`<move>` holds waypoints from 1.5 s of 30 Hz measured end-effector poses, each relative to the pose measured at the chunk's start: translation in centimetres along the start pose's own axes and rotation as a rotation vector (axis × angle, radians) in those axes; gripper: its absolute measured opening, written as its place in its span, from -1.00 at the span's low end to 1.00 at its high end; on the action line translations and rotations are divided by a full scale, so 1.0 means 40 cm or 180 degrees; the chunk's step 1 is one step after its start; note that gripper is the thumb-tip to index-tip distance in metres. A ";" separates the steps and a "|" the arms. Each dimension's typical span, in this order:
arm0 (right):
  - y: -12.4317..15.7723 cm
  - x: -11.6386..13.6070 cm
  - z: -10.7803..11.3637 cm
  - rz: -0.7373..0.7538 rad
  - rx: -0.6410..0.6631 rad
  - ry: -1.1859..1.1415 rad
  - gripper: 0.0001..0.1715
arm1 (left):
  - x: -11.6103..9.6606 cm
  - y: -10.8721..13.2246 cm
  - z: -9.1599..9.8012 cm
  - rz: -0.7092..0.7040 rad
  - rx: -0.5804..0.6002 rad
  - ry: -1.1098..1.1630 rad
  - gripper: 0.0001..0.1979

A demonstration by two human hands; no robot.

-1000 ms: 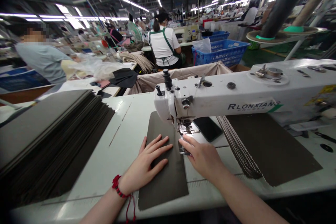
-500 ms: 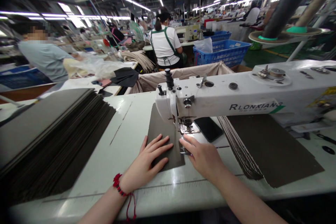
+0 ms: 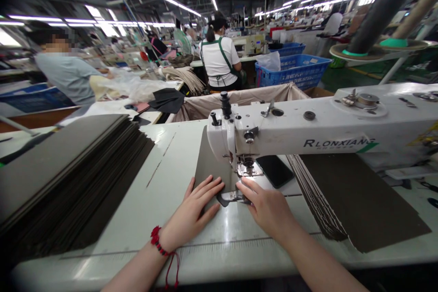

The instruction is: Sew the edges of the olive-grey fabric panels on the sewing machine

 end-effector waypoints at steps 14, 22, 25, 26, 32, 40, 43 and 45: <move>-0.001 -0.015 -0.020 0.0105 -0.0105 0.0020 -0.25 | 0.005 -0.005 -0.017 0.0196 -0.0060 -0.0238 -0.40; -0.001 -0.017 -0.026 0.0119 -0.0102 0.0061 -0.25 | 0.004 -0.004 -0.016 0.0214 -0.0027 -0.0261 -0.40; -0.001 -0.017 -0.025 0.0115 -0.0099 0.0080 -0.24 | 0.006 -0.005 -0.017 0.0202 -0.0029 -0.0284 -0.39; -0.001 -0.017 -0.025 0.0109 -0.0096 0.0084 -0.24 | 0.007 -0.005 -0.018 0.0198 -0.0033 -0.0290 -0.39; -0.003 -0.018 -0.023 0.0067 -0.0060 0.0035 -0.22 | 0.008 -0.004 -0.022 0.0203 -0.0037 -0.0310 -0.39; -0.003 -0.014 -0.018 0.0088 -0.0086 -0.0009 -0.24 | 0.005 -0.006 -0.022 0.0180 0.0011 -0.0375 -0.38; -0.003 -0.015 -0.019 0.0095 -0.0094 -0.0031 -0.24 | 0.006 -0.006 -0.022 0.0180 0.0000 -0.0372 -0.39; -0.003 -0.015 -0.020 0.0093 -0.0103 -0.0040 -0.24 | 0.007 -0.006 -0.023 0.0170 0.0003 -0.0365 -0.39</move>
Point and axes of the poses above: each hand's wrist, its own y-axis away from the middle knuckle, its own z-axis out of the back of the hand, x = y × z, the point moved 1 cm from there along -y, towards the middle knuckle, and after that the axes turned 15 degrees about -z, right-handed, at the moved point
